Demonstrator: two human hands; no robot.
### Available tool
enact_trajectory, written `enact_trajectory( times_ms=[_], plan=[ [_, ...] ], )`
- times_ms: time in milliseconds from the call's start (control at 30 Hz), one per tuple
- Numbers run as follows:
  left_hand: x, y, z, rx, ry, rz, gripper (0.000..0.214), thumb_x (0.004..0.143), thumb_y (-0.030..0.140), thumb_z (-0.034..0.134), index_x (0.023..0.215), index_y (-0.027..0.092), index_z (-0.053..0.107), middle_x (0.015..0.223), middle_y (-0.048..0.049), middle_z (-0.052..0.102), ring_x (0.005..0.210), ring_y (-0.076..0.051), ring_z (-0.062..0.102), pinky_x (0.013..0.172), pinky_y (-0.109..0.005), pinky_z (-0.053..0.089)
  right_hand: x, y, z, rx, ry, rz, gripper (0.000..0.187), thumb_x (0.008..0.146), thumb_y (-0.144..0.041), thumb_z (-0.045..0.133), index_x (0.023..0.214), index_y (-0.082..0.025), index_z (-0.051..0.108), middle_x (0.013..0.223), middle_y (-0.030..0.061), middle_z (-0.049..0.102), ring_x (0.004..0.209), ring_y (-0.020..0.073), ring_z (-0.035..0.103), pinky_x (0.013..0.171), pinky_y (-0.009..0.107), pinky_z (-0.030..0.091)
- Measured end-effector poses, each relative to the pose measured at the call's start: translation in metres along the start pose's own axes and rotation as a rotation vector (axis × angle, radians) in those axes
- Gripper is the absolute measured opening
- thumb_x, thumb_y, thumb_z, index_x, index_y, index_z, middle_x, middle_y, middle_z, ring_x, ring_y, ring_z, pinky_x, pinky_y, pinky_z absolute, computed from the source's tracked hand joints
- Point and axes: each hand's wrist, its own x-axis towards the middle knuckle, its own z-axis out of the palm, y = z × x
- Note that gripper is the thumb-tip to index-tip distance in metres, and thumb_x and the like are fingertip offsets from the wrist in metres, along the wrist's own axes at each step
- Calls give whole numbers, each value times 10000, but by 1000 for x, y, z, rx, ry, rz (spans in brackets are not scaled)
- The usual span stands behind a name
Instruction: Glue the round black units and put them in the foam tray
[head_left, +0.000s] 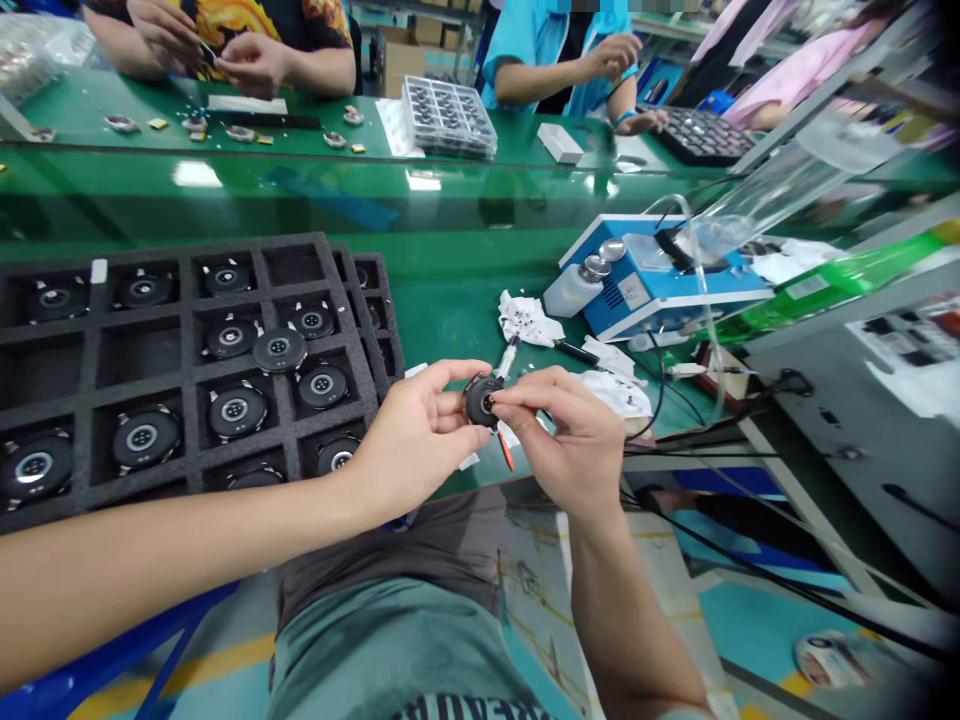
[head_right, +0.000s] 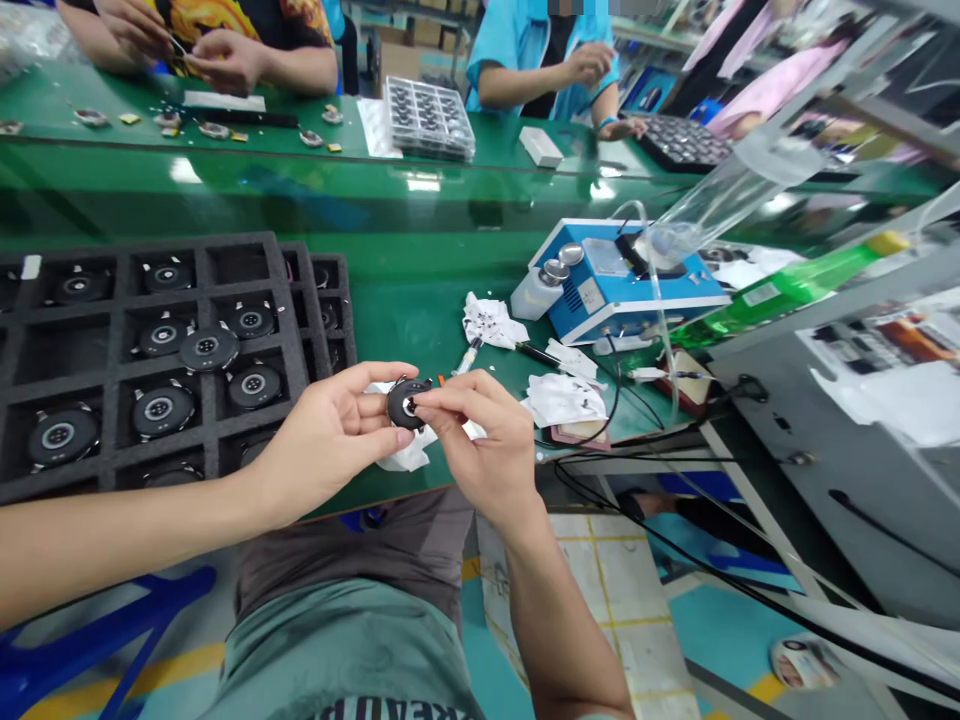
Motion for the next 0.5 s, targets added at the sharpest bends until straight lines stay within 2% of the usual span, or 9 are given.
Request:
enact_trajectory(
  times_ms=[267, 400, 500],
  plan=[
    [0, -3, 0, -17, 40, -23, 510, 723, 7, 724, 1206, 133, 616, 811, -27, 750, 675, -135, 681, 646, -254, 499, 3, 7, 3, 52, -64, 27, 113, 875, -136, 713, 843, -239, 744, 799, 6, 680, 754, 155, 633, 661, 305, 515],
    [0, -4, 1, -27, 46, -9, 492, 706, -2, 731, 1170, 126, 630, 770, -12, 740, 652, -122, 669, 682, -262, 513, 3, 9, 4, 58, -97, 32, 110, 897, -144, 679, 829, -225, 706, 798, 6, 666, 746, 150, 617, 661, 299, 503],
    [0, -3, 0, -29, 38, -15, 498, 708, 19, 744, 1181, 128, 628, 812, -30, 758, 674, -128, 679, 693, -266, 515, 3, 10, 5, 53, -108, 24, 117, 924, -177, 644, 821, -221, 675, 795, 11, 651, 749, 159, 604, 667, 311, 499]
  ],
)
